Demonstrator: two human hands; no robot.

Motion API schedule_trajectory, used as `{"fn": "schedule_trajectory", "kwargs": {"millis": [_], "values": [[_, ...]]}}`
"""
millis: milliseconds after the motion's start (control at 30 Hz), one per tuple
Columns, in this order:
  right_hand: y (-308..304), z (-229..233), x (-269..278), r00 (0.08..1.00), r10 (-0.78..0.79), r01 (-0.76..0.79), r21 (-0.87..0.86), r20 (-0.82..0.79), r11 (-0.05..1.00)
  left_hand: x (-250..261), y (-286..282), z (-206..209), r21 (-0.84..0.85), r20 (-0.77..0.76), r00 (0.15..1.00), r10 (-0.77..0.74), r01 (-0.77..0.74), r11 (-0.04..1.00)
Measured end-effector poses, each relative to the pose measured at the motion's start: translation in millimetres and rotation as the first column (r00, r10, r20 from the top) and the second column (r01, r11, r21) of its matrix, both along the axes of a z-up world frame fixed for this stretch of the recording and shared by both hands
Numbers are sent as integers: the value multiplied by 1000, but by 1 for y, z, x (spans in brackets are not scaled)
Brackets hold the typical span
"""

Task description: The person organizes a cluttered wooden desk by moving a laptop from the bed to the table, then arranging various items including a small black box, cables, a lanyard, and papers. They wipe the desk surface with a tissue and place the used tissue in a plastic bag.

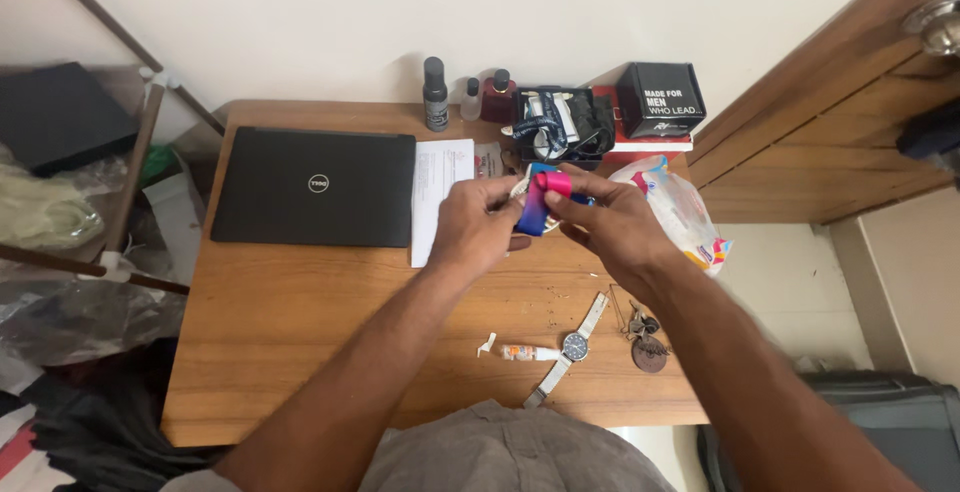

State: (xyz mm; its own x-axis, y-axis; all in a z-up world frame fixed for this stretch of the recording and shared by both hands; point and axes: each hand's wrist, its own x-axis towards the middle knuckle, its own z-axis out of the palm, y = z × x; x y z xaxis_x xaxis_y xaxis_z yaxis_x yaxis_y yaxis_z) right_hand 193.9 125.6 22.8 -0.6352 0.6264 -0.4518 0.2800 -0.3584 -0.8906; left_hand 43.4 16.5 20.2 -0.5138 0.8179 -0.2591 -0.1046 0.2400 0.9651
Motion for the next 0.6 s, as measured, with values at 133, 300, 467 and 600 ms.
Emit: {"fn": "schedule_trajectory", "kwargs": {"millis": [133,300,467,600], "values": [[8,-15,-14,964,-266,264,-57,-26,963,-4,16,-16,-6,45,993,-105,106,994],[47,-46,-15,946,-325,324,-45,0,945,-13,33,-24,-126,80,975,-209,218,968],[141,-75,-10,954,-271,235,246,124,940,-25,49,-38,-237,16,969,-248,245,940],[221,-89,-28,960,-212,89,521,182,849,-37,49,-71,-223,75,982,-172,185,957]]}}
